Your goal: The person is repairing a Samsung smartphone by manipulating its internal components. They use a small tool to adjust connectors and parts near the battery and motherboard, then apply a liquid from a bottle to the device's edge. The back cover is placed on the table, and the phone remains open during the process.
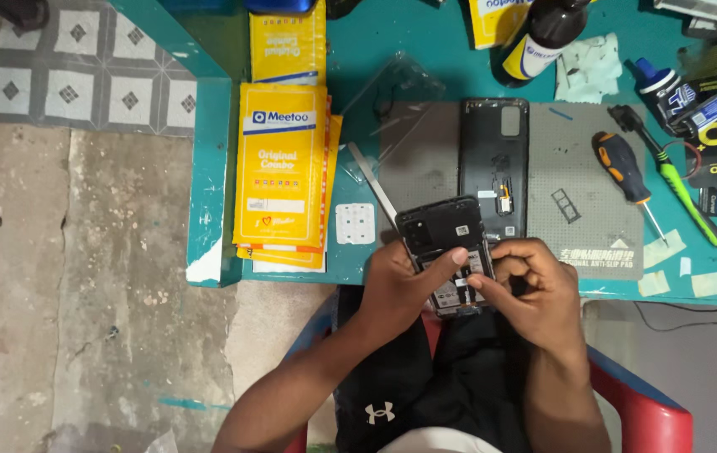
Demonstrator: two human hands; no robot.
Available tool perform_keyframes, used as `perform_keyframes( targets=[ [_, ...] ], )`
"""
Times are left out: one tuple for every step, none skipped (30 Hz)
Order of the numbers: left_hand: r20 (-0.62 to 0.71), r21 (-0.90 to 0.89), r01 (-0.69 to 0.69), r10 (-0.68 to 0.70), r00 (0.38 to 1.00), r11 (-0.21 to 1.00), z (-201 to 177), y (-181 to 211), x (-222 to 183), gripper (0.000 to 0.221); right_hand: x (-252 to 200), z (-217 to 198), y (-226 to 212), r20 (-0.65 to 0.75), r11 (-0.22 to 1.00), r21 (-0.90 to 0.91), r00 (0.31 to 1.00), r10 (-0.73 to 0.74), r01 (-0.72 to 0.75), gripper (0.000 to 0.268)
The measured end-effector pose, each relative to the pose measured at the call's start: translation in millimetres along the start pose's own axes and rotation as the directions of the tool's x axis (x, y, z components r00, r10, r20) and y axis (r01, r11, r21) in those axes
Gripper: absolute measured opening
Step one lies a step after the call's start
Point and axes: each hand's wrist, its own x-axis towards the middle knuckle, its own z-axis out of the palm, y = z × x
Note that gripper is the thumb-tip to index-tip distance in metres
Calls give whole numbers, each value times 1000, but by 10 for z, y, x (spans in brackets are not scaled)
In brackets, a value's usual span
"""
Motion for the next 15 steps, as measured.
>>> perform_keyframes(
  targets=[
    [8,-8,-28,28,1000,1000,2,-2,1,23,8,-2,-8,2,1000,6,1000,-10,10,36],
    [16,-17,-55,56,998,998,1,-6,10,23,17,3,-10,5,1000,12,1000,-21,21,35],
    [23,-29,-77,77,997,997,6,-23,5,23,3,-2,-13,10,1000,16,1000,-25,24,35],
    [25,-48,-75,76,997,996,8,-40,9,24,1,-7,-6,6,1000,15,1000,-23,23,35],
    [27,-66,-71,73,997,995,4,-55,11,24,3,-2,4,1,1000,16,1000,-20,20,35],
    [28,-84,-67,69,997,994,2,-64,5,24,-4,-1,5,-3,1000,17,1000,-17,17,36],
    [25,-77,-64,66,998,995,-2,-54,18,24,13,0,-1,2,1000,16,1000,-6,6,36],
    [23,-71,-60,62,998,996,-3,-43,17,24,19,-1,-13,8,1000,15,1000,5,-6,36],
    [19,-67,-49,50,999,997,2,-43,-3,24,3,-6,-23,15,1000,13,1000,25,-25,36],
    [21,-89,-48,50,999,995,6,-45,-8,24,-1,-9,-26,18,999,18,999,31,-32,36],
    [23,-110,-49,52,998,993,9,-44,-3,24,6,-11,-27,21,999,23,999,35,-36,36],
    [25,-131,-50,54,998,990,13,-42,0,25,12,-14,-30,23,999,28,999,39,-40,36],
    [24,-129,-52,55,998,990,12,-37,2,24,22,-15,-33,25,999,22,999,33,-33,36],
    [24,-127,-54,57,998,990,8,-32,1,24,31,-17,-35,27,1000,15,999,26,-26,36],
    [24,-125,-53,57,998,991,5,-33,-5,24,31,-20,-39,28,1000,8,999,22,-22,36]
  ],
)
